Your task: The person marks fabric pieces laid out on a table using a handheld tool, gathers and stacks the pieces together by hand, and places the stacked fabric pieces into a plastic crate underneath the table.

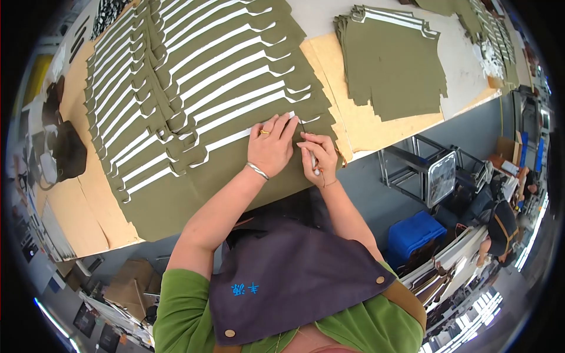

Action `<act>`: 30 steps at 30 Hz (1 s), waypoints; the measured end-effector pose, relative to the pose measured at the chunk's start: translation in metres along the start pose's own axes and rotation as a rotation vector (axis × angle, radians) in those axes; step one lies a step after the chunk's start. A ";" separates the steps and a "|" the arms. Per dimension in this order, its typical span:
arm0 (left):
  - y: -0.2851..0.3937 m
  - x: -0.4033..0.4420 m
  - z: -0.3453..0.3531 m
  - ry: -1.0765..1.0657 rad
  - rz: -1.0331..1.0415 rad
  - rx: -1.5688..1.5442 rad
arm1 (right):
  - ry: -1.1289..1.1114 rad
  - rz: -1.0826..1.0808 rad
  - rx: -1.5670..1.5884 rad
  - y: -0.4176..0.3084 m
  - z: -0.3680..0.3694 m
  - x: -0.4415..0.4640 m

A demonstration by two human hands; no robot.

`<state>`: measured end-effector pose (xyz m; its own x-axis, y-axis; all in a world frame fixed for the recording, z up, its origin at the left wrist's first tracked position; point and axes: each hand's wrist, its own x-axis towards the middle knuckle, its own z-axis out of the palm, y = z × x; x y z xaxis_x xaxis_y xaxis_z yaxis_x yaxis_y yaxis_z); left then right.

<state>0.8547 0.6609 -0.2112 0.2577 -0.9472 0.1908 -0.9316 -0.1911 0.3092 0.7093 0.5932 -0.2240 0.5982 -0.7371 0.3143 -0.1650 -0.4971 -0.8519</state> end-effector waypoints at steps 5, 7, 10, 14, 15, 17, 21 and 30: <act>-0.002 0.006 -0.008 0.001 -0.072 -0.152 | 0.113 0.099 0.245 0.004 -0.001 0.000; -0.005 0.006 -0.011 -0.042 -0.153 -0.272 | 0.194 0.133 0.317 -0.007 0.004 0.016; -0.019 0.017 -0.012 0.020 -0.112 -0.247 | 0.153 0.091 0.233 0.001 0.015 0.036; -0.027 0.033 -0.006 0.061 -0.053 -0.058 | 0.108 0.039 0.130 0.015 0.023 0.039; -0.028 0.034 -0.004 0.028 -0.052 -0.020 | 0.094 0.046 0.136 0.012 0.022 0.041; -0.029 0.035 -0.004 0.009 -0.046 -0.007 | 0.069 0.026 0.116 0.011 0.022 0.043; -0.029 0.036 -0.004 -0.003 -0.043 0.006 | 0.007 -0.026 0.005 0.013 0.021 0.043; -0.028 0.038 -0.006 -0.010 -0.063 -0.023 | 0.009 -0.022 0.021 0.012 0.022 0.044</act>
<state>0.8916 0.6315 -0.2072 0.3128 -0.9360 0.1612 -0.9076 -0.2445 0.3414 0.7506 0.5651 -0.2301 0.5942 -0.7304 0.3369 -0.1354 -0.5037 -0.8532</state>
